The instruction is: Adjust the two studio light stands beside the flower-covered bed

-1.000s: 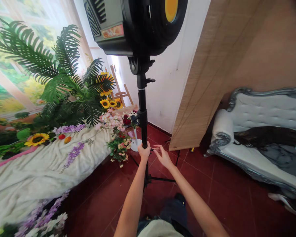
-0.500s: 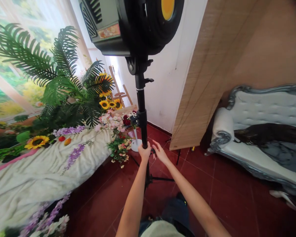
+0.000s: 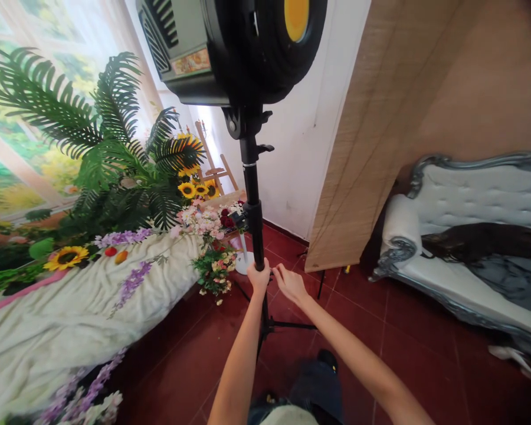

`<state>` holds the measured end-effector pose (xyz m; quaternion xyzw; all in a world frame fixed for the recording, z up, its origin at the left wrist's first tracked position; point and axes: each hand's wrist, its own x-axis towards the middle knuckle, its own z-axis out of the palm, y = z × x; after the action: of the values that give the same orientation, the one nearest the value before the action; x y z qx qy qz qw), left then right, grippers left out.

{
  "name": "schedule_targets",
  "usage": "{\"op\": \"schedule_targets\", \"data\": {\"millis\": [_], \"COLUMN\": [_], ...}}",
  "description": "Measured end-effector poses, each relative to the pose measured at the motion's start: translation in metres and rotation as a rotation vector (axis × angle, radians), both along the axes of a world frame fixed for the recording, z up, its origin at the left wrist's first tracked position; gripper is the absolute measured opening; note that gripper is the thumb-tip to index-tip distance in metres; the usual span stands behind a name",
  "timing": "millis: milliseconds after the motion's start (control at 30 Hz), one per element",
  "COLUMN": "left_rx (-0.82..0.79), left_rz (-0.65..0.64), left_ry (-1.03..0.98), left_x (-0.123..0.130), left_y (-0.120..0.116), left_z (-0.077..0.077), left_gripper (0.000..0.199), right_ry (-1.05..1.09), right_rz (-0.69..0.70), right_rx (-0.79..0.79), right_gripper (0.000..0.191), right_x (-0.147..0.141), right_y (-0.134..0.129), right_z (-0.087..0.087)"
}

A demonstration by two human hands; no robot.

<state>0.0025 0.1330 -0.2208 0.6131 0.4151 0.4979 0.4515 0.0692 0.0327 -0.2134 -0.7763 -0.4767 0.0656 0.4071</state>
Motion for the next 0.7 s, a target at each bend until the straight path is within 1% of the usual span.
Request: {"op": "schedule_targets", "data": {"millis": [67, 167, 267, 333, 433, 500, 533, 600, 667, 700], "left_rx": [0.029, 0.026, 0.039, 0.039, -0.009, -0.043, -0.053, -0.063, -0.070, -0.076], "left_rz": [0.014, 0.018, 0.024, 0.036, 0.008, -0.023, -0.030, -0.036, -0.035, -0.033], "left_ry": [0.007, 0.002, -0.015, -0.008, -0.013, -0.028, -0.033, -0.033, -0.031, -0.030], "left_x": [0.000, 0.001, 0.001, 0.001, 0.003, 0.004, 0.004, 0.005, 0.005, 0.006], "left_y": [-0.001, -0.001, 0.001, 0.002, 0.003, 0.003, 0.003, 0.002, 0.000, -0.001], "left_z": [0.001, 0.001, 0.000, -0.001, -0.002, -0.002, -0.001, 0.000, 0.003, 0.004], "left_gripper": [0.035, 0.036, 0.035, 0.036, 0.036, 0.036, 0.036, 0.035, 0.035, 0.035], "right_ry": [-0.223, -0.448, -0.587, -0.634, -0.634, -0.585, -0.545, -0.442, -0.346, -0.312], "right_rz": [0.027, 0.047, 0.110, 0.171, 0.248, 0.252, 0.225, 0.122, 0.016, -0.010], "right_rx": [-0.049, -0.080, -0.033, 0.018, 0.070, 0.044, 0.006, -0.113, -0.252, -0.314], "right_gripper": [0.036, 0.043, 0.046, 0.046, 0.046, 0.046, 0.047, 0.050, 0.056, 0.057], "right_x": [0.000, 0.007, 0.019, 0.027, 0.036, 0.037, 0.035, 0.030, 0.025, 0.022], "right_y": [0.001, 0.009, 0.020, 0.027, 0.035, 0.038, 0.039, 0.038, 0.036, 0.035], "right_z": [-0.002, -0.004, -0.009, -0.014, -0.021, -0.025, -0.027, -0.026, -0.022, -0.018]}}
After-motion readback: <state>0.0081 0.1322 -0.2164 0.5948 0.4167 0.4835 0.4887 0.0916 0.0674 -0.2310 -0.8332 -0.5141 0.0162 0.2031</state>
